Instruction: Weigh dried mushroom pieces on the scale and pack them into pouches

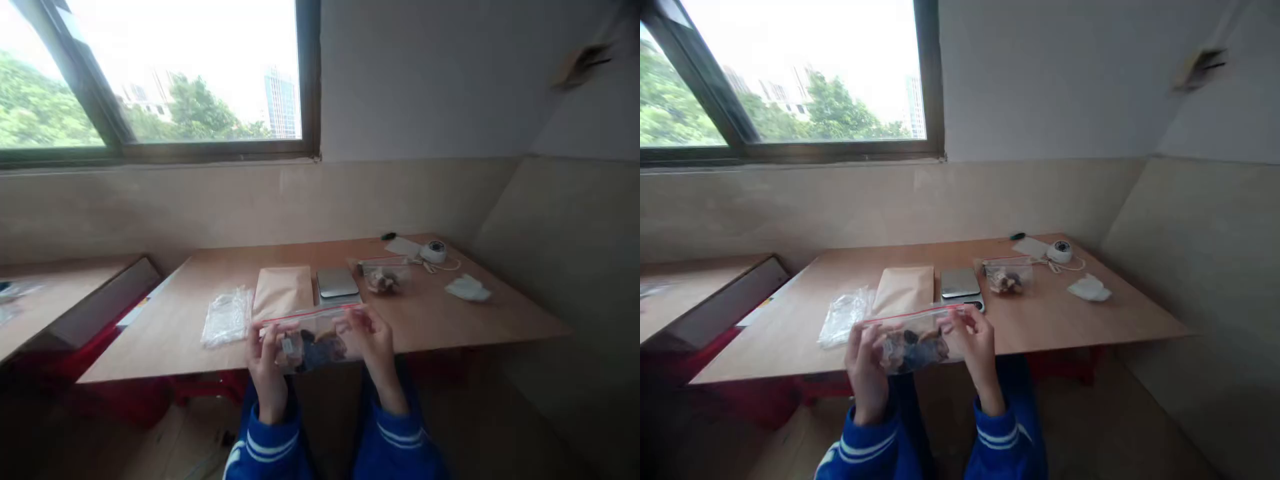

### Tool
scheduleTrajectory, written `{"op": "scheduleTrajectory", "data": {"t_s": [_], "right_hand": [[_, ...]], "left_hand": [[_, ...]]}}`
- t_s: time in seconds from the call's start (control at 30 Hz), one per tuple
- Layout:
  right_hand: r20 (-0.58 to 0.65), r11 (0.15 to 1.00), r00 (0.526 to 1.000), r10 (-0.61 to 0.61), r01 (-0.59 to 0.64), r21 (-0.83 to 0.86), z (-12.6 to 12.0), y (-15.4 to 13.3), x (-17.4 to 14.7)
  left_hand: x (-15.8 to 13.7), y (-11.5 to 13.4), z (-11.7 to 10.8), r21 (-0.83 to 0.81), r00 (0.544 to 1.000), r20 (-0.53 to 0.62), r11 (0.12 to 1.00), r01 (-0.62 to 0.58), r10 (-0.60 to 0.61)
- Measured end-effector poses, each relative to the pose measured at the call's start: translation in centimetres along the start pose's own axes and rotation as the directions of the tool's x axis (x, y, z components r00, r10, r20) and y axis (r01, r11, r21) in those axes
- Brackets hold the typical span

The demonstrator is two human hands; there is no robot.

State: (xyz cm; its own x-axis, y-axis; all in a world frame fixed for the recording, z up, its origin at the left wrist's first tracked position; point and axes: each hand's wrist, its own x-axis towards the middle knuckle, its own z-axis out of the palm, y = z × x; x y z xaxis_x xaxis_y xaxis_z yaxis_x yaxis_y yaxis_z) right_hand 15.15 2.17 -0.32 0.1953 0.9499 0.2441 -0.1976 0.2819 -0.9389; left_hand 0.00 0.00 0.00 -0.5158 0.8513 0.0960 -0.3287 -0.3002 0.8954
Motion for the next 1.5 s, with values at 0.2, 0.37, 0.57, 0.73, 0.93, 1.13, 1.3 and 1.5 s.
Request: {"op": "scheduleTrajectory", "data": {"t_s": [0.2,0.37,0.57,0.73,0.93,1.13,1.3,1.5], "right_hand": [[-0.03,0.996,0.999,-0.043,0.041,-0.082,-0.2,0.4,0.5],[-0.017,0.982,0.998,-0.057,0.053,-0.181,-1.9,0.5,0.7],[-0.022,0.962,0.996,-0.082,0.074,-0.262,-3.1,1.1,0.7],[-0.015,0.95,0.99,-0.137,0.128,-0.284,-2.7,1.2,0.5],[0.017,0.962,0.994,-0.107,0.108,-0.249,-2.3,1.4,0.4],[-0.021,0.945,0.985,-0.169,0.156,-0.288,-1.8,0.8,0.8],[-0.044,0.943,0.986,-0.163,0.142,-0.299,-1.8,1.0,0.9],[-0.057,0.965,0.99,-0.126,0.109,-0.238,-1.6,1.8,1.0]], "left_hand": [[0.8,-0.6,-0.8,0.089,1.0,-0.014,0.996,0.004,-0.003],[1.7,-0.7,-0.7,0.153,0.994,0.104,0.988,-0.027,0.011],[2.1,-0.9,-1.6,0.197,0.976,0.212,0.98,0.014,-0.057],[2.0,-0.9,-2.8,0.213,0.971,0.225,0.977,0.031,-0.08],[2.2,-0.7,-3.1,0.258,0.977,0.207,0.966,-0.004,-0.052],[2.6,-0.5,-2.3,0.274,0.978,0.207,0.961,-0.044,-0.014],[2.5,-0.7,-2.0,0.303,0.979,0.203,0.95,-0.068,0.006],[2.2,-0.8,-2.3,0.308,0.981,0.192,0.947,-0.088,0.029]]}}
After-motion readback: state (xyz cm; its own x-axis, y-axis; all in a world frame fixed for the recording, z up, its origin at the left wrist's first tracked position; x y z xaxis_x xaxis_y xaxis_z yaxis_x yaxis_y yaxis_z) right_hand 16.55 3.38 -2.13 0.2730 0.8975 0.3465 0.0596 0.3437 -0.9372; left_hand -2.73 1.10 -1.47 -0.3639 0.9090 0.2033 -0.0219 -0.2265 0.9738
